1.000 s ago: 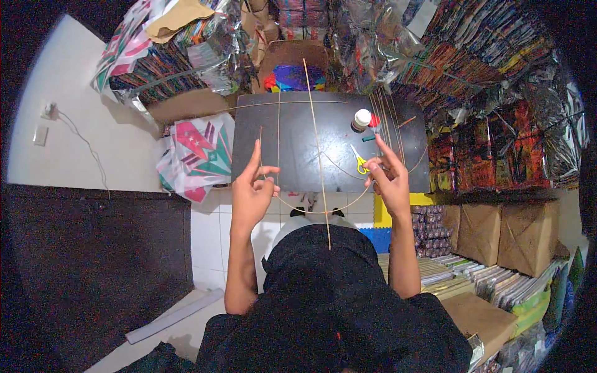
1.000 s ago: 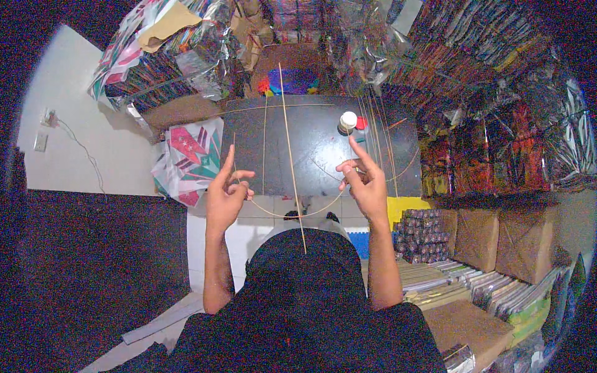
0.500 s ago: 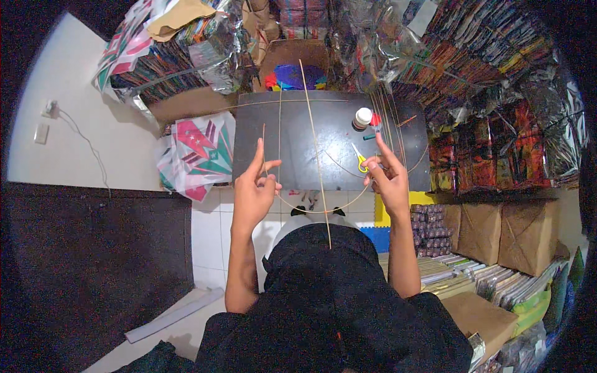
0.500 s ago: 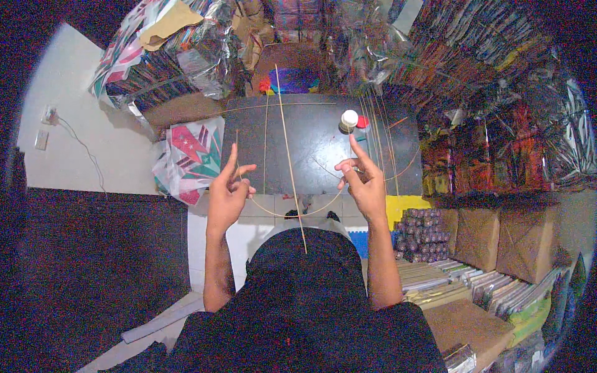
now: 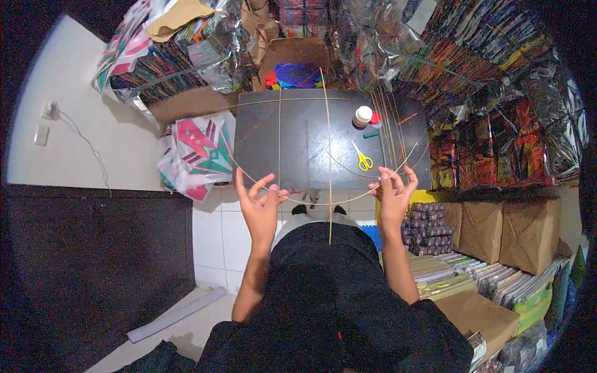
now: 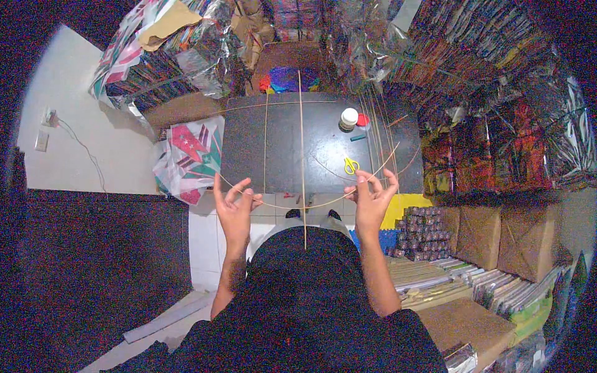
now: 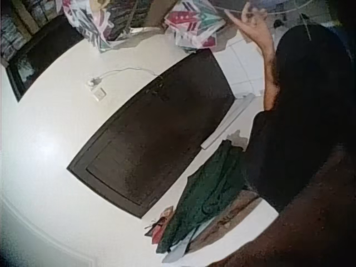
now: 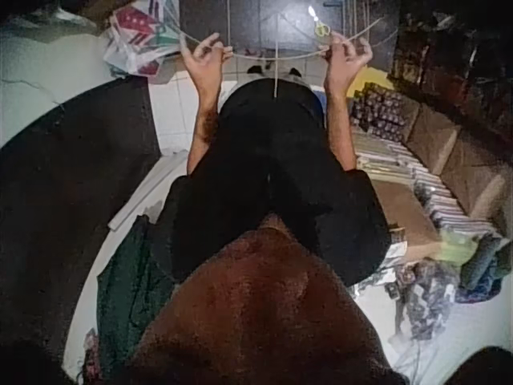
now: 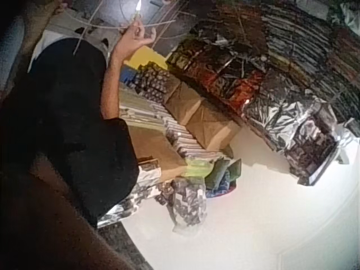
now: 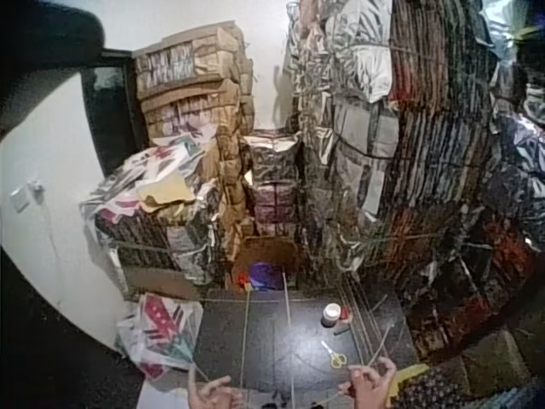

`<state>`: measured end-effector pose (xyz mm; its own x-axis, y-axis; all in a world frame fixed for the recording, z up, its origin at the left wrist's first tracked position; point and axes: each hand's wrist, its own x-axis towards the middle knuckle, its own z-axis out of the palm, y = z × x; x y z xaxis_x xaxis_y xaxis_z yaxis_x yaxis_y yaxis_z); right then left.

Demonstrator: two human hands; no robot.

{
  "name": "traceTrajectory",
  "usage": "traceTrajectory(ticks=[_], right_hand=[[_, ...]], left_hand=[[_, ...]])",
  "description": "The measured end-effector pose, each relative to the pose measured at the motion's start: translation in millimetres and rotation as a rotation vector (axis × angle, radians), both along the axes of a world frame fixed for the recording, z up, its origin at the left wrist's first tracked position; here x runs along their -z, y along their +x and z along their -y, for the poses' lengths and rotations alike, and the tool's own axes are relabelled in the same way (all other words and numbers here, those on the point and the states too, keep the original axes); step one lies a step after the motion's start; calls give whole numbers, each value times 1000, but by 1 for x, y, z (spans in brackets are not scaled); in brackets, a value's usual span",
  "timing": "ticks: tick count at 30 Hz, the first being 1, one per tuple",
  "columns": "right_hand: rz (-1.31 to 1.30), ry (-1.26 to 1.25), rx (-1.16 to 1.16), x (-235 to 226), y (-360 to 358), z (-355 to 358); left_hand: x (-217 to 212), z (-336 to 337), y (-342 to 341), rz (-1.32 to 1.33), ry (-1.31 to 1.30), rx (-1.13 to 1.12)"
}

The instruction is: Assembling the wooden frame of a kite using string and glue at a workbench.

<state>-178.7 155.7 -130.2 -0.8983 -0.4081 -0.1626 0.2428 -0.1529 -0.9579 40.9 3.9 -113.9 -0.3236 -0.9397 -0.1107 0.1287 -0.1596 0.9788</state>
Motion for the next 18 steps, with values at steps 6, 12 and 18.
traceTrajectory(ticks=[6,12,18], right_hand=[[-37,9,-94,-13,14,2],[-112,86,-265,-18,5,0],[-167,122,-396,-34,-2,8]], left_hand=[[-2,-13,-10,-20,50,53],[-11,-2,-10,15,61,173],[-23,10,-11,70,13,300]])
